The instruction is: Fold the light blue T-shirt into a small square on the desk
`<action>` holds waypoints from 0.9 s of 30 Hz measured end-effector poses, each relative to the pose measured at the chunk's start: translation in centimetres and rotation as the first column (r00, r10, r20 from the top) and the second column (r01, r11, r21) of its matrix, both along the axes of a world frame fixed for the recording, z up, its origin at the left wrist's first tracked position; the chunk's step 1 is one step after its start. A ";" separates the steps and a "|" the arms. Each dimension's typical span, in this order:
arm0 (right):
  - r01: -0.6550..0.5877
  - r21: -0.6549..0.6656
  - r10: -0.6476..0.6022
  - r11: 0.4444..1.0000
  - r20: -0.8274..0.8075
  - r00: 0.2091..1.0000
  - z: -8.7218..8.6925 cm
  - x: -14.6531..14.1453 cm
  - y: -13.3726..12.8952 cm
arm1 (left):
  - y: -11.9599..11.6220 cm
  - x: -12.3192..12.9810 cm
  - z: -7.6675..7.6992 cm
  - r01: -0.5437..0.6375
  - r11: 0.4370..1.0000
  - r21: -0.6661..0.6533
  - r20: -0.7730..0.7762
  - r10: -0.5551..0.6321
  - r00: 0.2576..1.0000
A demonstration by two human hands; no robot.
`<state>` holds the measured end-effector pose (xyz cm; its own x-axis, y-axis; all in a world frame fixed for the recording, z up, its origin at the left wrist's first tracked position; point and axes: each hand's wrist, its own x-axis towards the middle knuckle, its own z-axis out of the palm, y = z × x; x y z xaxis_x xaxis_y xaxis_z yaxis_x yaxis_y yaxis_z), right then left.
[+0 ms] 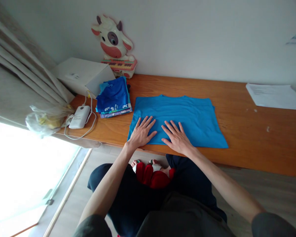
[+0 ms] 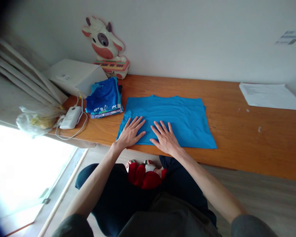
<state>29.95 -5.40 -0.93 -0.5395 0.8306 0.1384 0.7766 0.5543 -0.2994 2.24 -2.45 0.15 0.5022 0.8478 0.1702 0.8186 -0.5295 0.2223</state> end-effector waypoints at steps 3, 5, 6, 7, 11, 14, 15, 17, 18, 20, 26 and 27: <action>0.086 0.028 -0.087 0.996 0.045 0.995 0.1 2.6 -0.5 | -0.2 -0.6 0.1 -0.011 1.000 0.001 0.009 0.011 1.000; 0.166 0.061 -0.170 0.984 0.078 0.982 0.1 5.3 -1.2 | -0.5 -1.2 0.0 -0.045 0.999 0.005 0.016 0.045 0.999; 0.209 0.079 -0.216 0.975 0.093 0.972 0.0 6.8 -1.6 | -0.7 -1.5 0.0 -0.065 0.998 0.006 0.018 0.065 0.998; 0.252 0.097 -0.262 0.963 0.105 0.959 -0.1 8.4 -2.1 | -0.9 -1.8 -0.1 -0.083 0.997 0.006 0.020 0.082 0.996; 0.379 0.152 -0.398 0.913 0.130 0.908 -0.5 14.8 -3.8 | -2.0 -2.7 -0.4 -0.159 0.987 -0.003 0.027 0.159 0.987; 0.420 0.179 -0.444 0.890 0.123 0.888 -0.5 18.4 -4.9 | -3.3 -3.3 -0.7 -0.304 0.953 0.002 0.062 0.304 0.951; 0.424 0.185 -0.449 0.886 0.121 0.885 -0.5 19.4 -5.2 | -3.9 -3.6 -0.8 -0.354 0.935 0.005 0.080 0.352 0.932; 0.429 0.189 -0.454 0.883 0.114 0.884 -0.4 21.4 -5.6 | -5.1 -4.6 -0.9 -0.427 0.904 0.005 0.114 0.423 0.899; 0.432 0.188 -0.455 0.882 0.103 0.884 -0.4 22.5 -5.9 | -5.8 -5.3 -0.9 -0.453 0.892 0.005 0.129 0.448 0.884; 0.448 0.182 -0.464 0.875 0.052 0.884 -0.2 24.4 -6.3 | -7.2 -6.4 -0.8 -0.506 0.862 0.016 0.156 0.498 0.853; 0.448 0.144 -0.402 0.882 -0.262 0.877 1.8 22.1 -7.4 | -10.5 -3.7 -0.5 -0.497 0.861 0.110 0.270 0.456 0.848; 0.412 0.110 -0.366 0.904 -0.296 0.882 2.2 19.7 -7.6 | -11.0 -2.2 -0.5 -0.436 0.894 0.098 0.277 0.397 0.875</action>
<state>49.66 -13.04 1.25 -0.1018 0.9182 0.3828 0.8455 0.2826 -0.4531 0.08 -13.41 -0.37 0.0342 0.9223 0.3849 0.9012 -0.1950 0.3871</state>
